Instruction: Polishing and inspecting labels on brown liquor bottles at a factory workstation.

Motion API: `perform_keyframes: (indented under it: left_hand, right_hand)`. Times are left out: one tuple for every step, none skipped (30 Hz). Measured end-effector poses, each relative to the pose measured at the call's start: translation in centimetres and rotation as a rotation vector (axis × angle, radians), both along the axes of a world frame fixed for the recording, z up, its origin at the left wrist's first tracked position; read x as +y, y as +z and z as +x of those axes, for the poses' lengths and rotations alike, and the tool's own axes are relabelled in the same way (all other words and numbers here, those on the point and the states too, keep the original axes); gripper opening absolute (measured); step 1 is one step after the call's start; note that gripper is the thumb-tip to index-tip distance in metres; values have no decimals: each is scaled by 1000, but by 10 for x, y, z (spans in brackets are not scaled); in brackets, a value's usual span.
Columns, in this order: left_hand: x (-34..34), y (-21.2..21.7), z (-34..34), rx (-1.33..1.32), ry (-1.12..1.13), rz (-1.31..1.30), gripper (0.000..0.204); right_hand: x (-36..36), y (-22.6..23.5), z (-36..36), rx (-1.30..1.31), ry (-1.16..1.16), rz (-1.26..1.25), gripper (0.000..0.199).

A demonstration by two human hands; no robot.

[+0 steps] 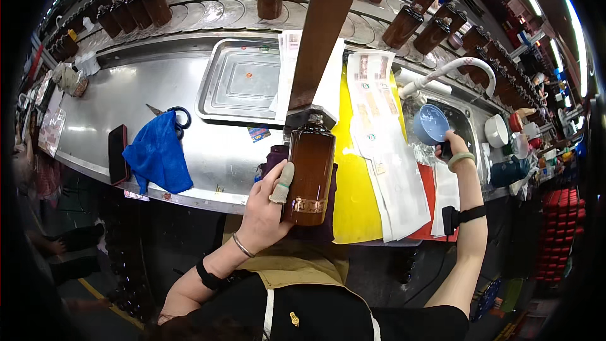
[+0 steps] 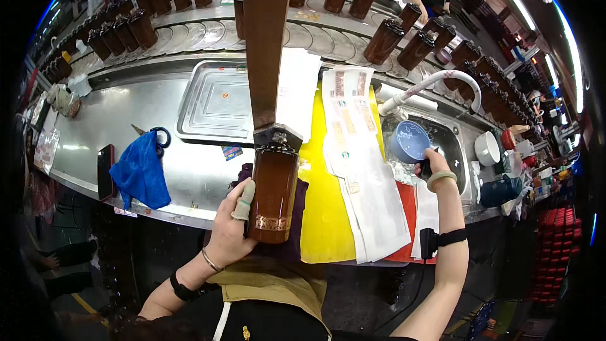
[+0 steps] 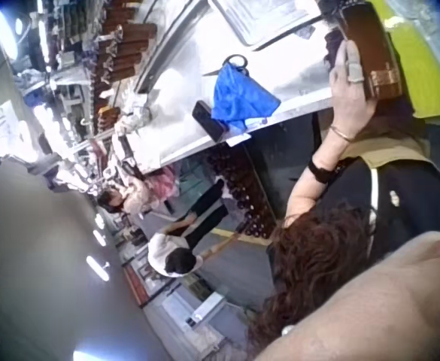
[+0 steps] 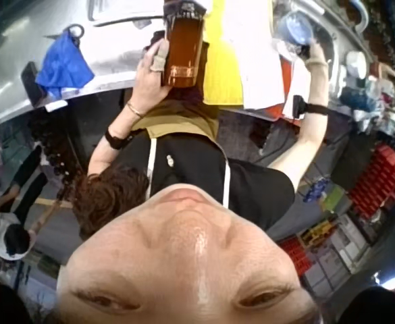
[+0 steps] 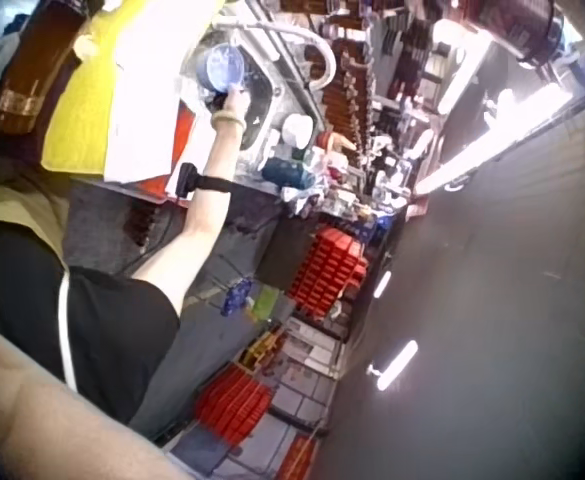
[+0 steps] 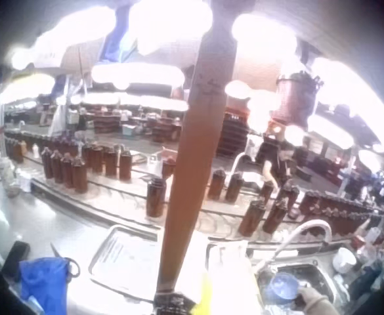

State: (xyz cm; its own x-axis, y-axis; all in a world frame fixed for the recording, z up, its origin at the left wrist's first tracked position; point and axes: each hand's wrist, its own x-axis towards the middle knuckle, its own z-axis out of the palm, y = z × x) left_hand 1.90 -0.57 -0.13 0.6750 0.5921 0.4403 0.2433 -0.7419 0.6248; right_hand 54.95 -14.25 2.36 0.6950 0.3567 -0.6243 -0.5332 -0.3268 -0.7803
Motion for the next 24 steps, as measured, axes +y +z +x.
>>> perform_keyframes:
  left_hand:
    - [-1,0,0,0,7,-10,101]
    - [-2,1,0,-3,13,-19,100]
    - [-3,1,0,-7,18,-27,100]
    - [-4,0,-1,-11,17,-40,99]
    - [-4,-1,-1,-18,17,-51,99]
    - [-5,-3,-2,-21,17,-63,98]
    - [-5,-5,-3,-34,21,-61,98]
    - [-5,-4,-4,-44,27,-60,98]
    - [-5,-4,-3,-54,24,-60,98]
    - [-5,-4,-1,-63,22,-60,98]
    - [-6,-5,-3,-35,30,-81,96]
    - [-7,-8,-4,-32,29,-81,95]
    - [-7,-10,-5,-29,28,-81,94]
    - [-6,-11,-5,-28,28,-80,93]
    - [-6,-11,-6,-26,12,-80,89]
    - [-6,-11,-6,-43,16,-76,90]
    - [-6,-9,-5,-61,17,-74,90]
    - [-6,-8,-4,-79,18,-71,90]
    - [-5,-7,-5,-71,9,-64,89]
    - [-5,-6,-5,-71,7,-59,90]
    - [-5,-6,-6,-70,5,-54,90]
    - [-4,-6,-6,-70,1,-49,91]
    - [-4,-7,-6,-73,-6,-64,93]
    - [-4,-8,-6,-75,-3,-71,94]
  right_hand:
    - [10,6,-12,16,36,23,15]
    - [20,14,-24,30,71,47,15]
    - [30,18,-36,31,118,81,14]
    - [40,22,-45,40,174,104,15]
    - [53,28,-58,45,215,120,16]
    - [68,32,-73,55,256,136,17]
    - [82,34,-86,34,274,151,19]
    - [98,35,-99,14,297,167,20]
    - [110,35,-109,36,331,178,19]
    - [120,30,-114,25,346,182,18]
    - [132,24,-117,35,388,189,17]
    - [145,23,-126,42,430,195,16]
    - [154,24,-135,0,444,165,15]
    - [164,23,-141,-19,493,158,15]
    - [172,22,-148,-65,506,147,15]
    - [178,21,-153,-110,519,136,15]
    - [184,19,-152,-111,563,101,16]
    - [187,18,-152,-128,561,104,16]
    - [190,17,-151,-146,559,107,17]
    - [193,17,-153,-160,557,109,18]
    - [195,19,-154,-148,584,101,18]
    - [197,21,-156,-176,584,98,18]
    - [199,24,-159,-206,582,93,18]
    - [200,25,-161,-235,580,88,18]
